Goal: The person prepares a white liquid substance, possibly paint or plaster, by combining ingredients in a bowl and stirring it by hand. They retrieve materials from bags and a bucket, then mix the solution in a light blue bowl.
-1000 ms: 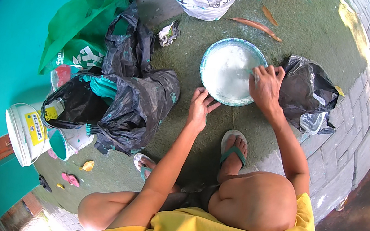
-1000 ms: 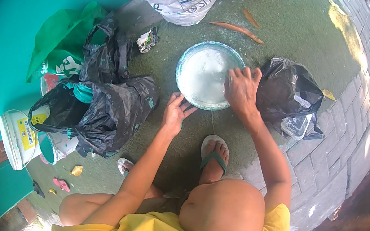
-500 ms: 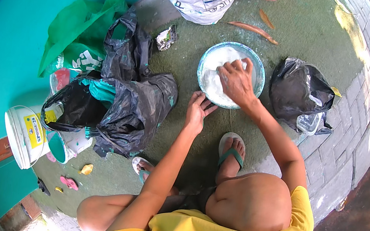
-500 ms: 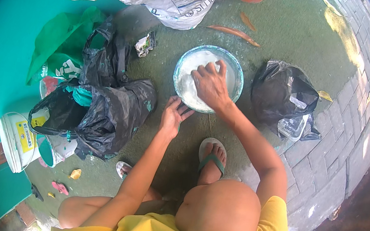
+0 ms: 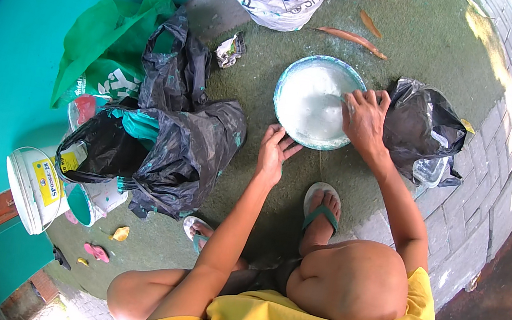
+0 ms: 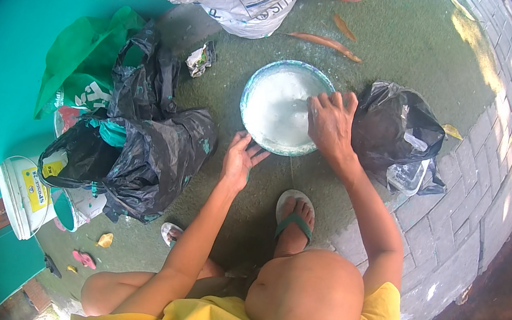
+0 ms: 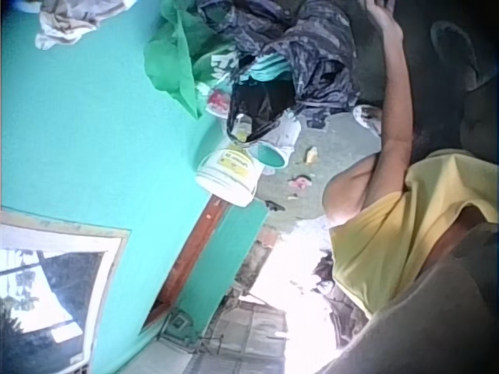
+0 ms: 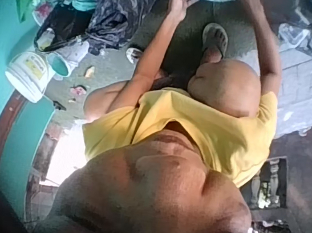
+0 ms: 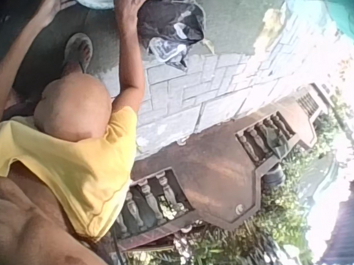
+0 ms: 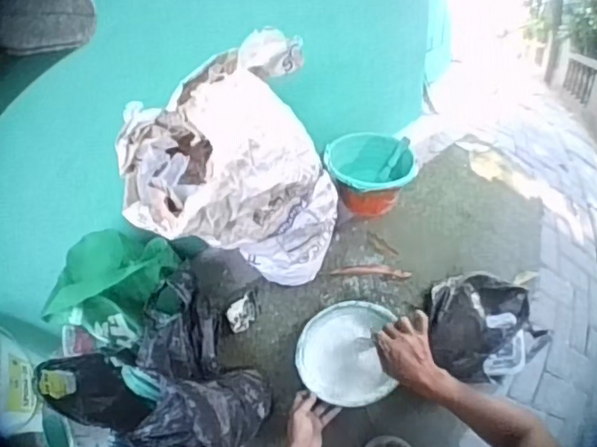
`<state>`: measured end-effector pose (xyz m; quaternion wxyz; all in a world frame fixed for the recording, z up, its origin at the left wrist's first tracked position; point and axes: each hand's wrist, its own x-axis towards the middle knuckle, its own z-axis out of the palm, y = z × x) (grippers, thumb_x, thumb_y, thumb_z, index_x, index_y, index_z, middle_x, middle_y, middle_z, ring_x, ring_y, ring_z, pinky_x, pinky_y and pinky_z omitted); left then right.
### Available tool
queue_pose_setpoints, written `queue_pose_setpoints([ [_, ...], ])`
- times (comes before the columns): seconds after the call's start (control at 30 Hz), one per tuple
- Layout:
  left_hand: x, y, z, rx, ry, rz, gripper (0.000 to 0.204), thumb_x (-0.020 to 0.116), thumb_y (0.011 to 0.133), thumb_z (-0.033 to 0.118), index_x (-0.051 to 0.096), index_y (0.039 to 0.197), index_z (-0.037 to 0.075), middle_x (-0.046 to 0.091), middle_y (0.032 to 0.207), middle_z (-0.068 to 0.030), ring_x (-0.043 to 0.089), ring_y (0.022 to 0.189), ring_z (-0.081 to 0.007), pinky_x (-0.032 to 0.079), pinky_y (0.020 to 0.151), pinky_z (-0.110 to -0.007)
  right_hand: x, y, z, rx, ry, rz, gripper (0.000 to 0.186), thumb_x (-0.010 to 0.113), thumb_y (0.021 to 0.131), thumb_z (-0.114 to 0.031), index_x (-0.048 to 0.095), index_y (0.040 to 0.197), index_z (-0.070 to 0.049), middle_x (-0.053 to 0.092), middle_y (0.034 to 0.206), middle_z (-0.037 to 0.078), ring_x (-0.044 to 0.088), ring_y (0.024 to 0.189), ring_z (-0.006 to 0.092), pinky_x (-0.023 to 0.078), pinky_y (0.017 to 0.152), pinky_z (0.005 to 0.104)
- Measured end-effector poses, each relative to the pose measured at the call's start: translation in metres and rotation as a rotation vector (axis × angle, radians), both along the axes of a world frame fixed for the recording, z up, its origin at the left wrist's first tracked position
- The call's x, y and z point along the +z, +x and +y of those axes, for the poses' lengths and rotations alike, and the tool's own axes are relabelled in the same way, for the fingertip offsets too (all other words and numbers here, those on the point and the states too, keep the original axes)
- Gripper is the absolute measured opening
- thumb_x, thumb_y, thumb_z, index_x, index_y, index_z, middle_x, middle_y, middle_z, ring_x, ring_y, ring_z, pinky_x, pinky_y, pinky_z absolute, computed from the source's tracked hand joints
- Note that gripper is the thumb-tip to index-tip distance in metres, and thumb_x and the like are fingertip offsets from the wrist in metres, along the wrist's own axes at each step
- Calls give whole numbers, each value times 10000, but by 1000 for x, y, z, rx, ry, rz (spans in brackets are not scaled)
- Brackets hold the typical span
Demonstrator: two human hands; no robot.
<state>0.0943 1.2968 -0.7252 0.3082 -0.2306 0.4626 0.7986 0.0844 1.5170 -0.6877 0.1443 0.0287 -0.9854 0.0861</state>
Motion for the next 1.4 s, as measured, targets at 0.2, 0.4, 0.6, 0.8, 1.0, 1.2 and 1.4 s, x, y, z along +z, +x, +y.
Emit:
queue_pose_setpoints([
  [0.2,0,1,0,8,4,-1,191,434,970,211,442,1121,95,496,1163,-51,519,1105,-212,480,944,-433,-2,28,-34,97,-137,-93,135,630,766,-100,643,900,-104,601,846,28,536,906,202,281,964,474],
  [0.4,-5,1,0,18,13,-19,183,443,967,213,446,1116,107,498,1152,-48,521,1091,-215,470,951,-442,-7,-1,-57,182,-146,-61,162,618,772,-121,662,928,-122,616,887,17,535,937,194,271,980,467],
  [0.6,-5,1,0,4,26,0,170,422,979,204,442,1112,100,496,1151,-57,514,1119,-235,463,971,-468,-11,-46,-30,102,-37,59,157,601,774,-102,675,909,-131,617,883,22,540,959,201,271,979,484],
  [0.8,1,1,2,5,11,10,164,417,981,200,439,1108,100,495,1156,-61,519,1120,-240,480,955,-461,-3,-31,5,-26,17,60,147,621,762,-97,671,899,-120,620,872,21,542,916,213,286,952,467],
  [1.0,-3,2,0,8,0,-6,177,427,973,203,432,1117,100,488,1171,-59,521,1120,-237,485,947,-447,3,17,-4,-28,-38,-45,155,656,737,-99,643,891,-95,596,829,43,543,895,218,301,931,462],
  [1.2,0,2,2,10,0,-2,168,423,973,206,437,1107,105,489,1167,-55,518,1112,-222,483,944,-438,-5,29,-36,74,-140,-80,114,655,773,-117,642,884,-102,600,826,27,543,884,204,293,942,468],
  [1.4,-4,2,1,12,7,-9,166,421,977,204,427,1106,100,484,1167,-58,514,1100,-229,473,955,-445,-9,-12,-52,163,-194,-61,126,645,780,-122,654,906,-114,605,833,24,545,909,207,286,949,475],
])
